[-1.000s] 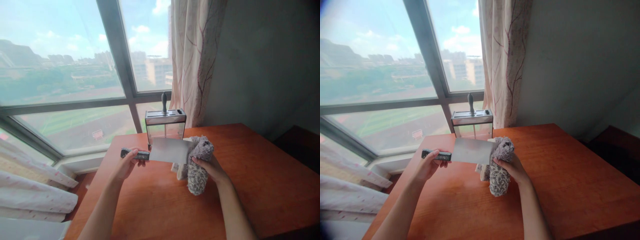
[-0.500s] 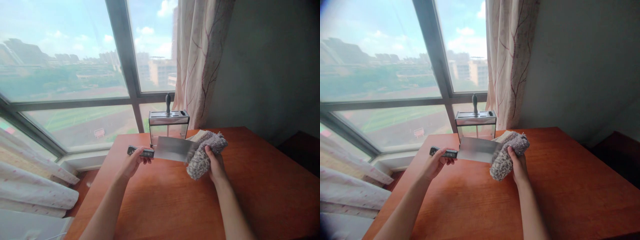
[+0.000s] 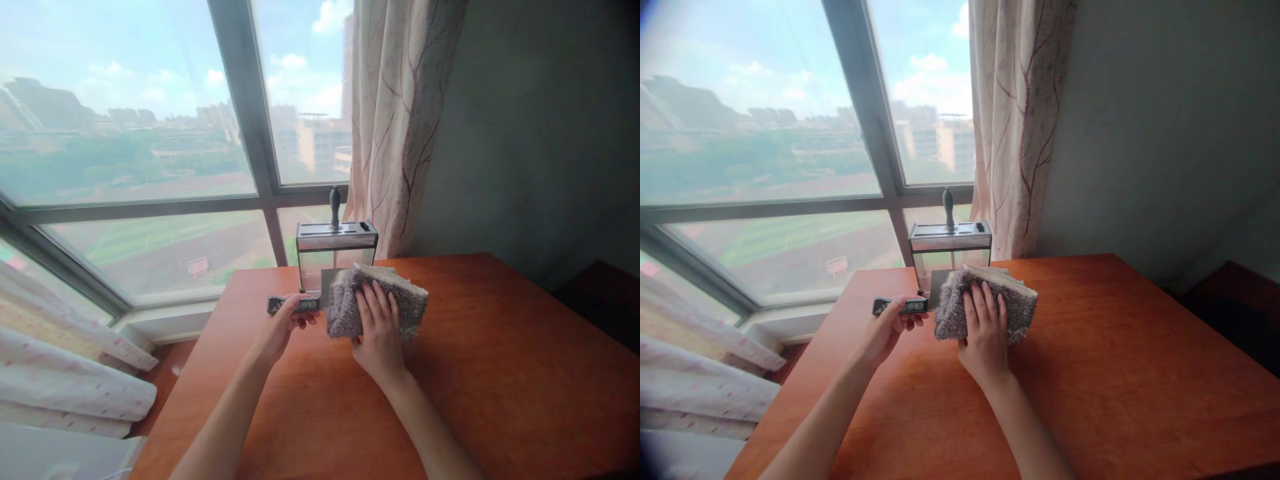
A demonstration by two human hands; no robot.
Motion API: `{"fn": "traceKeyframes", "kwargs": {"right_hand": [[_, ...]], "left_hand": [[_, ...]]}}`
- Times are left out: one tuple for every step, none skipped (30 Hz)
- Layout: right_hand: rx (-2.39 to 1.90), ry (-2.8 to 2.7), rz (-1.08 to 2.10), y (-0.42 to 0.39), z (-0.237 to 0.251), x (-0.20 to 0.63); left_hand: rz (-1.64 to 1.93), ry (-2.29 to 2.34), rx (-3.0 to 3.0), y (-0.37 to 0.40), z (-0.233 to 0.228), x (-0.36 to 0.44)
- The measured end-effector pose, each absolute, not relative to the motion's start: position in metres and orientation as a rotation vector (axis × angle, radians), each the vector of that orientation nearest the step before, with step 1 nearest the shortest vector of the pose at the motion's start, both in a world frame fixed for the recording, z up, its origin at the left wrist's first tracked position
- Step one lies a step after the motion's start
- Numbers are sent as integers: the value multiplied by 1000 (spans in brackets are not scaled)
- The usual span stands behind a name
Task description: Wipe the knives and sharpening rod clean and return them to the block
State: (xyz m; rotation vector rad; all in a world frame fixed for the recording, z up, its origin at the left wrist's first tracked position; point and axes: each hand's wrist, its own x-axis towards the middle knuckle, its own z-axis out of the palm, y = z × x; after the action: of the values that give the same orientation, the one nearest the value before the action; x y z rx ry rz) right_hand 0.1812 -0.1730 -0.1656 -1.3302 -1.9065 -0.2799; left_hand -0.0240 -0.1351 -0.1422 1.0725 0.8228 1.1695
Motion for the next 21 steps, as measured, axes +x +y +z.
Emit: {"fn": "traceKeyframes", "kwargs": {"right_hand": [[-1310,-1945,-292,-176,-165,176],[-1282,-1978,-299,-178,-164,171],[-1258,-2005,-304,-180,-164,168],[-1237,-2026,-310,-181,-163,166],[-1223,-2038,-317,-182,-163,165],[-1219,-2040,-325,-181,-162,166],[-1224,-2032,-333,-180,-161,169],[-1238,-2018,-339,-178,-161,172],[-1261,-1993,-345,-176,-161,177],[-1291,-1959,-351,-173,-160,183],[-1325,-1919,-357,-170,-160,189],[-1354,-1879,-366,-168,-161,195],[-1381,-1839,-374,-167,-162,200],[-1405,-1804,-380,-166,-163,204],[-1424,-1775,-386,-165,-164,206],[-1436,-1759,-390,-166,-165,206],[-1440,-1758,-390,-167,-166,205],[-1434,-1774,-387,-169,-166,201],[-1414,-1803,-383,-170,-166,197],[-1382,-1843,-377,-173,-166,191],[-1345,-1889,-368,-175,-165,185]], "left_hand": [[1175,813,1057,-136,-144,-21],[1180,805,1039,-137,-145,-17],[1187,801,1023,-138,-146,-15],[1195,801,1011,-139,-146,-13],[1204,804,1006,-140,-146,-12],[1208,806,1011,-140,-146,-13],[1206,806,1026,-140,-144,-14],[1202,805,1044,-140,-142,-16],[1199,803,1058,-140,-140,-18],[1199,802,1065,-139,-138,-20],[1202,804,1064,-139,-135,-22],[1211,811,1059,-139,-133,-24],[1222,821,1051,-139,-131,-25],[1230,829,1044,-138,-130,-26],[1233,833,1037,-138,-130,-26],[1232,834,1031,-138,-131,-25],[1229,830,1024,-138,-132,-24],[1223,824,1017,-138,-134,-23],[1214,816,1013,-137,-137,-22],[1205,807,1012,-137,-140,-20],[1199,799,1011,-137,-142,-19]]}}
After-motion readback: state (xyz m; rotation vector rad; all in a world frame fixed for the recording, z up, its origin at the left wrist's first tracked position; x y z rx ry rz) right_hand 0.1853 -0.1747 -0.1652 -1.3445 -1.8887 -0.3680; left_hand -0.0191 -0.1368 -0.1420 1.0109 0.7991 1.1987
